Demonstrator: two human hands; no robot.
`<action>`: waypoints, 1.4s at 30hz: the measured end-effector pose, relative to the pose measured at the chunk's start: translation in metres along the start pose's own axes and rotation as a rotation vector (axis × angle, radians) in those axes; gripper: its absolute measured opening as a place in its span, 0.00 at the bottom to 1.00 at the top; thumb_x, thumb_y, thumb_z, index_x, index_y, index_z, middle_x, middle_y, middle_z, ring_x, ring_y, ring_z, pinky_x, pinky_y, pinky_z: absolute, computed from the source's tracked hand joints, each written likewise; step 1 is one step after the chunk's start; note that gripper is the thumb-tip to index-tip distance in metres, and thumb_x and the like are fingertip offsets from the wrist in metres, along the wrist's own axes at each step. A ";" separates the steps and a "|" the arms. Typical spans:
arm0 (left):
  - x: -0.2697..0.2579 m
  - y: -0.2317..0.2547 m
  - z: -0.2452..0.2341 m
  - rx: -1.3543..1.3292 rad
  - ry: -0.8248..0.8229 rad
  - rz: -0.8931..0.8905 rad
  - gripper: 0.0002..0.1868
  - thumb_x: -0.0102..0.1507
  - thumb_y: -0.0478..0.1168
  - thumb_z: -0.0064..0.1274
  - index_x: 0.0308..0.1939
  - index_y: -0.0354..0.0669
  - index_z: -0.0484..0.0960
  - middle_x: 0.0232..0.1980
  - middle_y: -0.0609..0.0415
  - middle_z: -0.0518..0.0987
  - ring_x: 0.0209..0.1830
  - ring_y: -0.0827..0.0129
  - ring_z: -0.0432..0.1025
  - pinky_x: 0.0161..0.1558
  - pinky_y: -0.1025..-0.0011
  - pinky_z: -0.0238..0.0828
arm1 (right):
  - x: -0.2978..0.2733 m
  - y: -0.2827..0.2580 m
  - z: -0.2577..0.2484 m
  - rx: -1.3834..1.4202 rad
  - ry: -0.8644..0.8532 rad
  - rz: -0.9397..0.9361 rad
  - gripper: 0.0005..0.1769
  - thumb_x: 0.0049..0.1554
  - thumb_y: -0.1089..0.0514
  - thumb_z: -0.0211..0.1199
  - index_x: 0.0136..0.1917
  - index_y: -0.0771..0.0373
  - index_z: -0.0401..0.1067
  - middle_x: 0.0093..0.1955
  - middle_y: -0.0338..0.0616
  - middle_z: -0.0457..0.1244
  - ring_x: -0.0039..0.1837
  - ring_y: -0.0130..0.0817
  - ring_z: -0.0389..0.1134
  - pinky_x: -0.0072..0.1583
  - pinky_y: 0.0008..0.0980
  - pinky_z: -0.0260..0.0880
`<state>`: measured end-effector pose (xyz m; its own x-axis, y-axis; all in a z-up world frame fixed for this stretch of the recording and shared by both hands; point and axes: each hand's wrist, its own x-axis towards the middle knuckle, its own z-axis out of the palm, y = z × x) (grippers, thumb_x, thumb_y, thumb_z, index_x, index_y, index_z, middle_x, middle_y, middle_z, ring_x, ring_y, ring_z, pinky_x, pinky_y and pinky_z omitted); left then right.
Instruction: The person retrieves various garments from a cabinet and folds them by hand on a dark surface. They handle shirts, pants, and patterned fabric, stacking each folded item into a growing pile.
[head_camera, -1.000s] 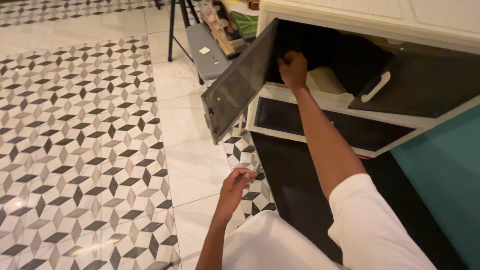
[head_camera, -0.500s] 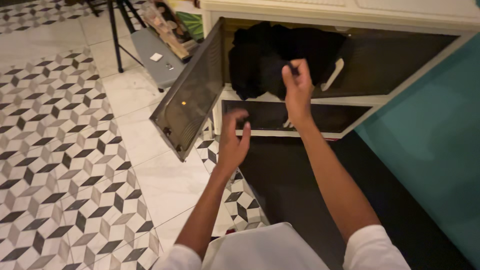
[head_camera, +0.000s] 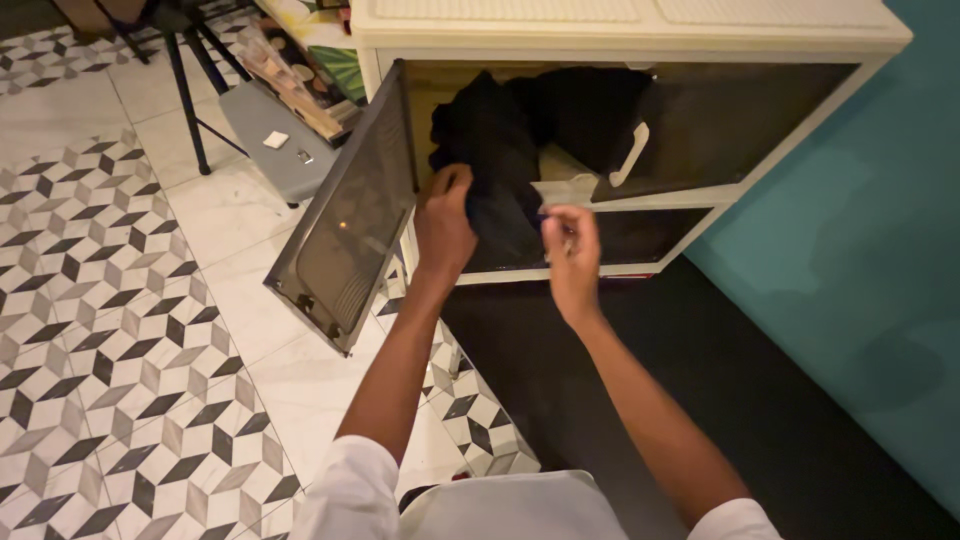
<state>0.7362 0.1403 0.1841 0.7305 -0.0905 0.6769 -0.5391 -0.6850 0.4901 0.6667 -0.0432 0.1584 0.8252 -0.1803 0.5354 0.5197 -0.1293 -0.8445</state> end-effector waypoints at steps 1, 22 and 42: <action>-0.004 0.000 -0.001 -0.055 0.025 -0.026 0.34 0.50 0.18 0.55 0.60 0.40 0.79 0.63 0.45 0.79 0.62 0.46 0.73 0.62 0.57 0.72 | 0.008 0.004 -0.003 0.024 0.060 0.084 0.16 0.69 0.51 0.55 0.63 0.63 0.65 0.59 0.39 0.64 0.54 0.22 0.62 0.55 0.24 0.64; -0.193 -0.019 0.037 -0.901 0.300 -0.208 0.40 0.58 0.39 0.68 0.70 0.33 0.64 0.69 0.46 0.71 0.69 0.58 0.67 0.72 0.62 0.61 | 0.117 -0.042 -0.005 -0.502 -0.162 0.319 0.24 0.61 0.40 0.67 0.49 0.66 0.80 0.41 0.45 0.71 0.43 0.29 0.69 0.47 0.32 0.69; -0.253 -0.037 0.037 -0.851 -0.093 -0.793 0.28 0.58 0.34 0.61 0.61 0.31 0.73 0.62 0.39 0.75 0.63 0.49 0.69 0.64 0.60 0.65 | 0.129 0.043 0.041 -0.653 -0.123 -0.017 0.31 0.63 0.56 0.69 0.75 0.58 0.62 0.74 0.51 0.58 0.77 0.44 0.56 0.77 0.39 0.55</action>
<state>0.5876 0.1617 -0.0259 0.9976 0.0684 -0.0094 0.0005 0.1298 0.9915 0.8042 -0.0320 0.1904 0.8572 -0.0656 0.5107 0.3240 -0.7022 -0.6340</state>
